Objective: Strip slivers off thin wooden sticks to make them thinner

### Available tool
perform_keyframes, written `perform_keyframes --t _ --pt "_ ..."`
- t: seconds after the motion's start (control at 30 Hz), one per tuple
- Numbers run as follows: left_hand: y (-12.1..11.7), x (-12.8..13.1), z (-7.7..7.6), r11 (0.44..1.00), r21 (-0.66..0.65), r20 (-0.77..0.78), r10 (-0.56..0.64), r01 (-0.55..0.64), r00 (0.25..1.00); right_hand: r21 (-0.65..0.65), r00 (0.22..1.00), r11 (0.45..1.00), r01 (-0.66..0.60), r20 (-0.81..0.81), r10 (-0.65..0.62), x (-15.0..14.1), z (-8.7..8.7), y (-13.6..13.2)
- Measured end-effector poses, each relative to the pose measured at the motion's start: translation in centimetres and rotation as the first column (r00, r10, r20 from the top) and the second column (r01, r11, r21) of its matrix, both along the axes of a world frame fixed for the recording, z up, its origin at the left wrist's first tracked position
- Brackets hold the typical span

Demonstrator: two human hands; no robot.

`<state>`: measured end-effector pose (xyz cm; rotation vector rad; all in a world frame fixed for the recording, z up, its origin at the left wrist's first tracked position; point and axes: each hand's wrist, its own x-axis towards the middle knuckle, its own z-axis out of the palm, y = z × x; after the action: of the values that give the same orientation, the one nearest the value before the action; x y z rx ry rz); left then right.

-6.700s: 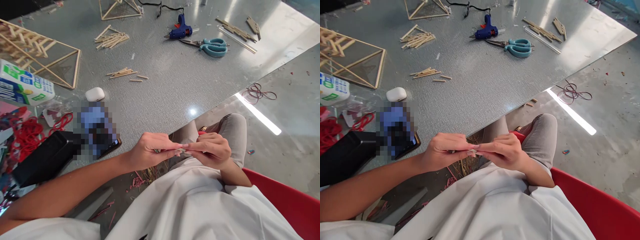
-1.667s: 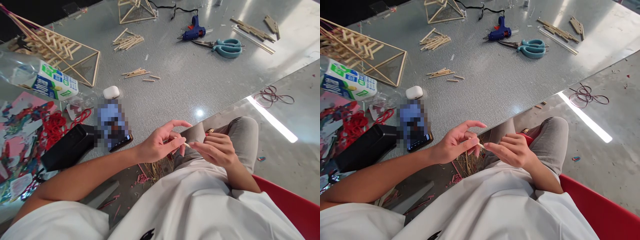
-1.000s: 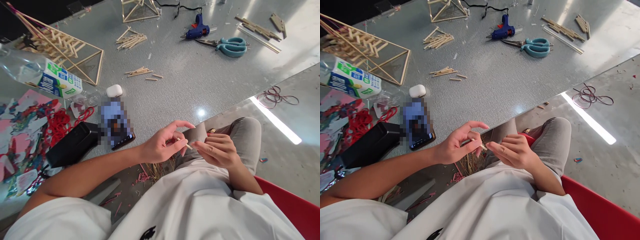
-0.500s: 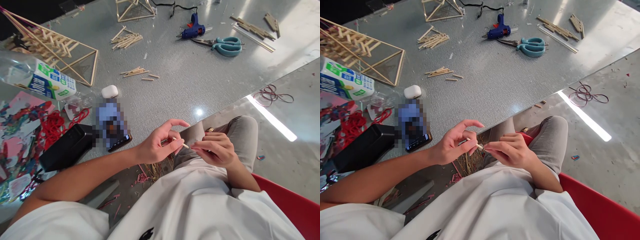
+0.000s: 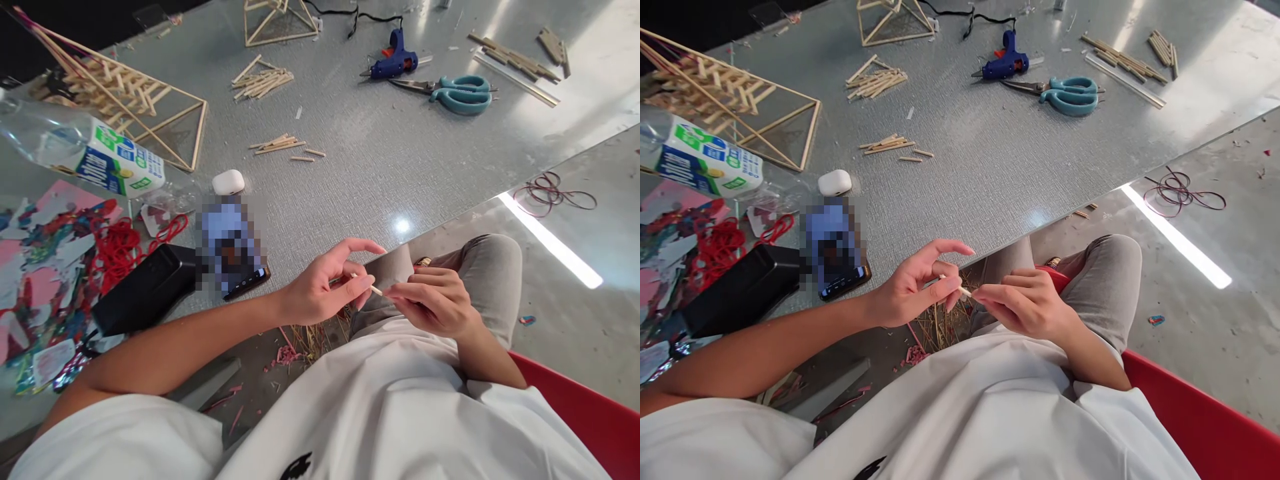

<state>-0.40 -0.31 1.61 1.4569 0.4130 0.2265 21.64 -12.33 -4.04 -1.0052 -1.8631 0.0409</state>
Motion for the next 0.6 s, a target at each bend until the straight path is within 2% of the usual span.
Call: perform_keyframes --t 0.2,0.4,0.6 --pt "-0.09 -0.02 -0.29 1.0 -0.023 0.036 0.008 -0.008 0.999 0.015 1.0 1.0 0.003 0.018 -0.003 -0.24 0.21 0.08" --pt "-0.09 -0.04 0.03 1.0 -0.005 0.004 -0.002 0.002 1.0 -0.024 1.0 1.0 -0.009 0.028 0.01 -0.09 -0.12 0.1" --pt "-0.04 0.01 -0.12 0.999 -0.038 0.029 0.001 0.0 1.0 0.037 1.0 0.999 -0.018 0.014 0.018 0.18 -0.01 0.25"
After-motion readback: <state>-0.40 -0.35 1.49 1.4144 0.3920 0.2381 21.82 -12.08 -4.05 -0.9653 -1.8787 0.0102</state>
